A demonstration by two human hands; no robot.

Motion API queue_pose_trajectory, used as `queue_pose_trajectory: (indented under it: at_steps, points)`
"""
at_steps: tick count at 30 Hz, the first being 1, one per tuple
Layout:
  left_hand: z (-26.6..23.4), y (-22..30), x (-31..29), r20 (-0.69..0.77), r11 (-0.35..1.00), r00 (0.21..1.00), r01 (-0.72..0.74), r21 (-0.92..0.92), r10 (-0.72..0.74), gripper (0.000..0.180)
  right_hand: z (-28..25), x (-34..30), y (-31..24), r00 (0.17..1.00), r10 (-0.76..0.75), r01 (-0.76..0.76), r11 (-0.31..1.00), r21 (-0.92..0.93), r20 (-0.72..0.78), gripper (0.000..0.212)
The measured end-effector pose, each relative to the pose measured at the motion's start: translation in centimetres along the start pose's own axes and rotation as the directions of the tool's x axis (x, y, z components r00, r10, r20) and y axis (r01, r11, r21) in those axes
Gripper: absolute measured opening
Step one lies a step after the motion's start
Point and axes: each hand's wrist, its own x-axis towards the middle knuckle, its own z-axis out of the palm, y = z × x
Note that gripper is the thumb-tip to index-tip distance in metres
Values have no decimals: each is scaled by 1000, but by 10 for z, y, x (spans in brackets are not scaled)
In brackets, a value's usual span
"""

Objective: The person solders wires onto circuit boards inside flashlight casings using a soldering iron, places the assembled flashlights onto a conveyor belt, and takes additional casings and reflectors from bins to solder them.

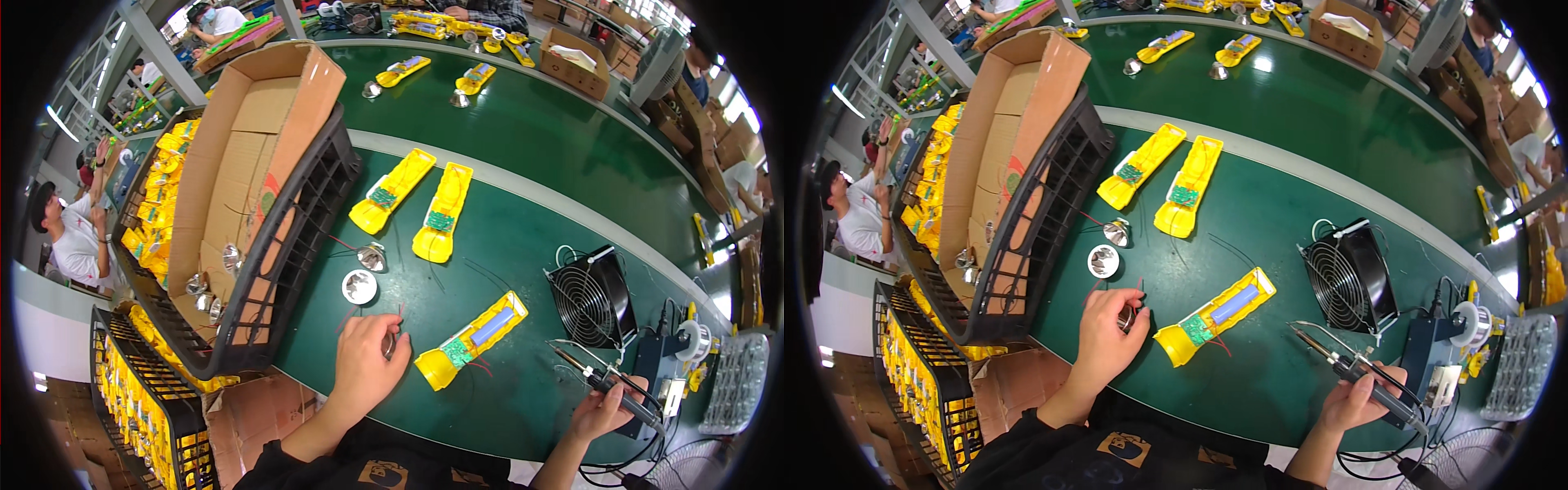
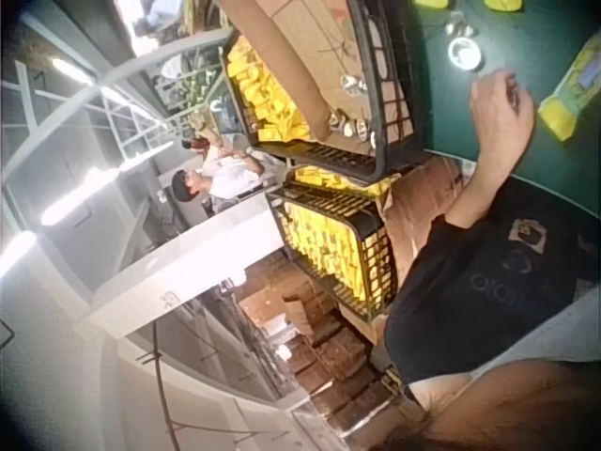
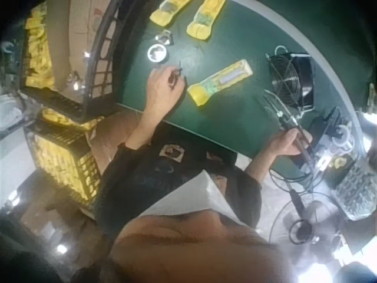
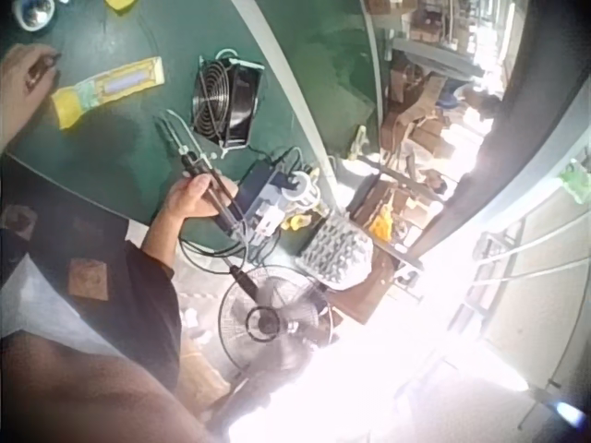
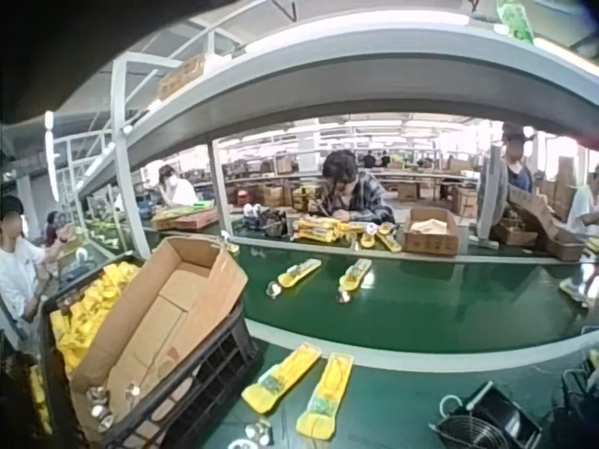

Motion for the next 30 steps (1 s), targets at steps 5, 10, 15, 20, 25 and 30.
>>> queue_pose_trajectory:
  at_steps: [5,10,15,20,25,30]
  points:
    - [2,3,-4,-27,999,999,26,39,-25,19,0,-1,0,999,-15,18,998,-60,51,29]
    - [6,-3,-7,-64,997,995,-71,-8,70,12,1,0,2,1000,-6,7,1000,-24,15,27]
    - [8,-9,-6,-117,974,981,-169,-151,152,9,3,0,3,999,25,-22,997,-73,42,26]
    - [9,0,-12,41,903,997,-35,-428,58,10,15,-1,-10,990,48,-33,993,-113,130,30]
    - [13,6,-12,15,906,999,-37,-421,48,10,44,-10,-28,977,-43,79,983,-163,211,38]
    - [17,0,-6,14,955,983,-174,-239,183,13,67,-14,-28,910,93,-6,977,-214,403,36]
